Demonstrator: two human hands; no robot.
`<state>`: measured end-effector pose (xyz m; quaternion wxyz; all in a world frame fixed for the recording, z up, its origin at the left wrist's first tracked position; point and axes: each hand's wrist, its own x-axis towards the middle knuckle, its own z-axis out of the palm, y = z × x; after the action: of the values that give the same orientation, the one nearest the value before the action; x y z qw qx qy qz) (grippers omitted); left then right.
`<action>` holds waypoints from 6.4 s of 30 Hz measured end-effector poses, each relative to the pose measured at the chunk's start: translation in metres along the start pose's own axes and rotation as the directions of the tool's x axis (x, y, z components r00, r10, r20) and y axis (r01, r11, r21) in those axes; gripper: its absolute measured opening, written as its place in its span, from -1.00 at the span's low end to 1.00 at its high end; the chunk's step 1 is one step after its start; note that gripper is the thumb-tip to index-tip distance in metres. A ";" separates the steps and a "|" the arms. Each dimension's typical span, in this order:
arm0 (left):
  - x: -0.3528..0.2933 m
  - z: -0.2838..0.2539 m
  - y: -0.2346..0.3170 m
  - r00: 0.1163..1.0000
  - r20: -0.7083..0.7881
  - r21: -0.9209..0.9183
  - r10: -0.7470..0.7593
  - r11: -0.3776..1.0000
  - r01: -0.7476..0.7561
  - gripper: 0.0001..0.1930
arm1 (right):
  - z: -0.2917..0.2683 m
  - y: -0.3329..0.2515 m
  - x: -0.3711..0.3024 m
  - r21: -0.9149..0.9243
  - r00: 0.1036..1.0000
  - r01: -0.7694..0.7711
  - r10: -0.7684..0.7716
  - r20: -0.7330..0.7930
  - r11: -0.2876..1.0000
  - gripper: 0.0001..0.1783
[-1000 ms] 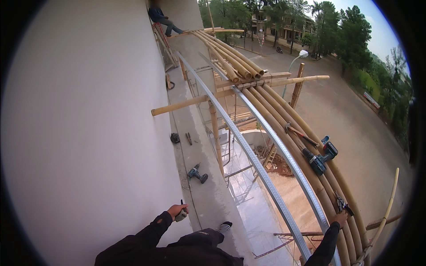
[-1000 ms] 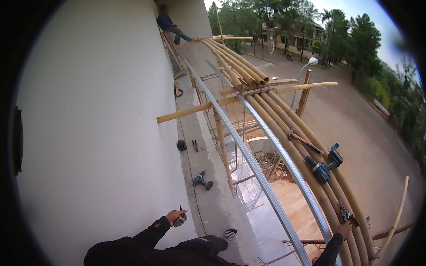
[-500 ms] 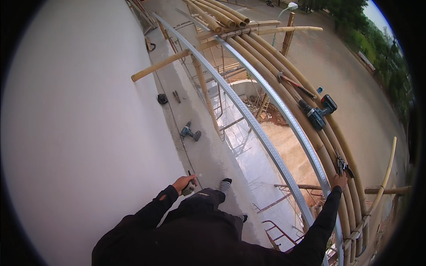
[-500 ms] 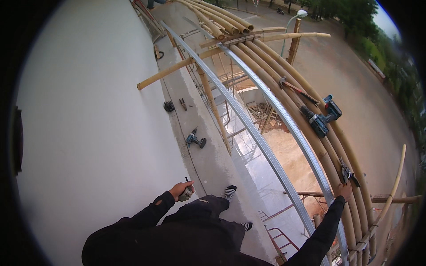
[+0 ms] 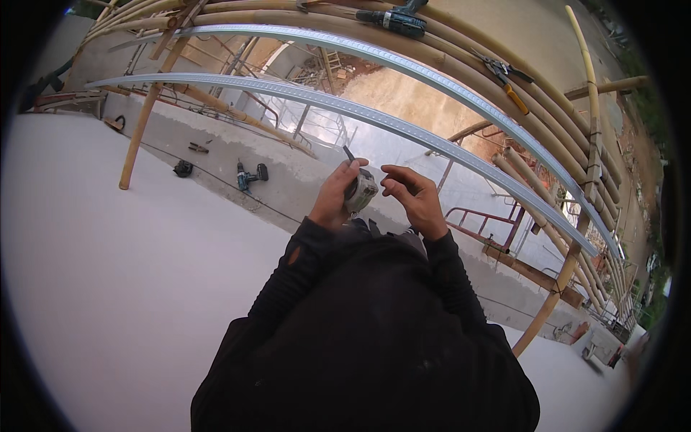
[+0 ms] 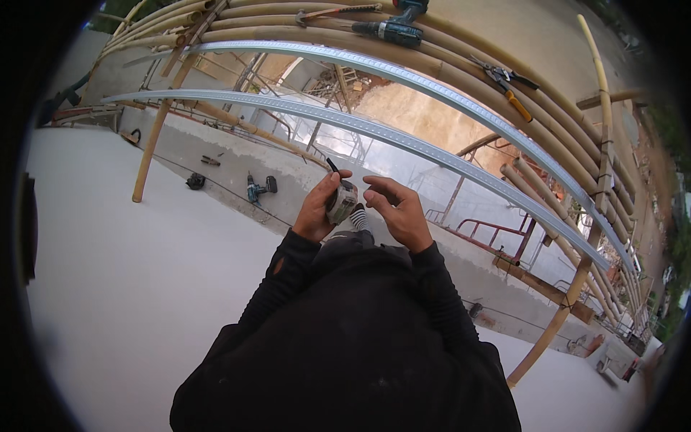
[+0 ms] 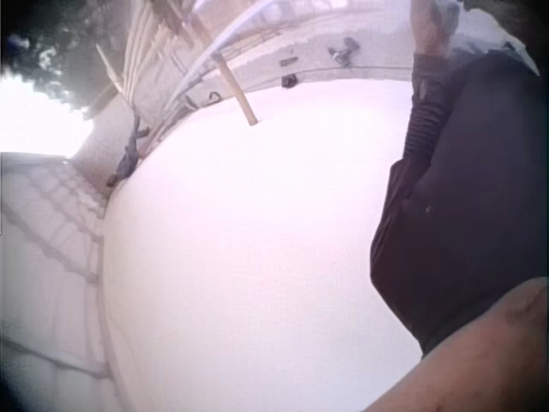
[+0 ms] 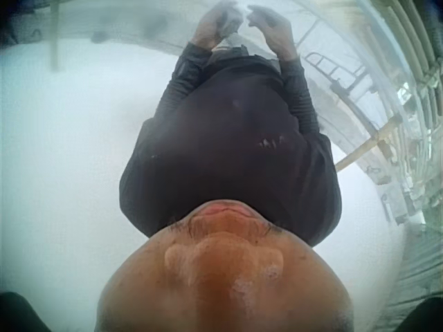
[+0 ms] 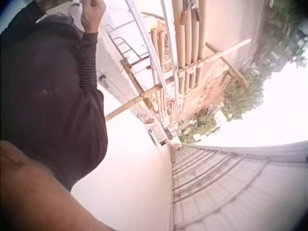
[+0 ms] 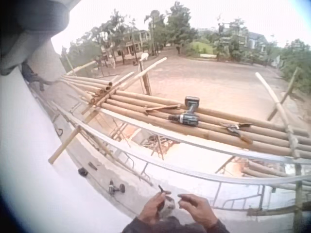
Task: The person measures a curved metal trim piece using a measuring tape and then cuts it using shears while standing on a construction scaffolding.
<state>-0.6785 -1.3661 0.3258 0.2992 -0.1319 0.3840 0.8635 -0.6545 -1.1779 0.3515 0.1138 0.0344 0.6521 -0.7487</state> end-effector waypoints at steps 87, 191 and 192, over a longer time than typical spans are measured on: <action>0.009 0.175 -0.125 0.865 -0.092 0.961 -0.493 0.182 0.207 -0.76 | -0.564 0.109 -0.256 0.238 -0.086 0.502 0.322 -0.943 0.831 -0.84; 0.085 -0.095 0.298 0.891 -0.176 0.975 -0.417 0.050 0.216 -0.68 | -0.221 0.033 -0.023 -0.715 0.900 -0.234 -0.130 -0.415 0.659 -0.78; 0.083 -0.094 0.299 0.891 -0.177 0.975 -0.418 0.052 0.218 -0.69 | -0.219 0.032 -0.023 -0.711 0.904 -0.237 -0.118 -0.411 0.663 -0.78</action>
<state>-0.9283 -1.5590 0.3996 0.5215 0.0814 0.7882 0.3164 -0.6471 -0.9631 0.2931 -0.0013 0.1678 0.9076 -0.3849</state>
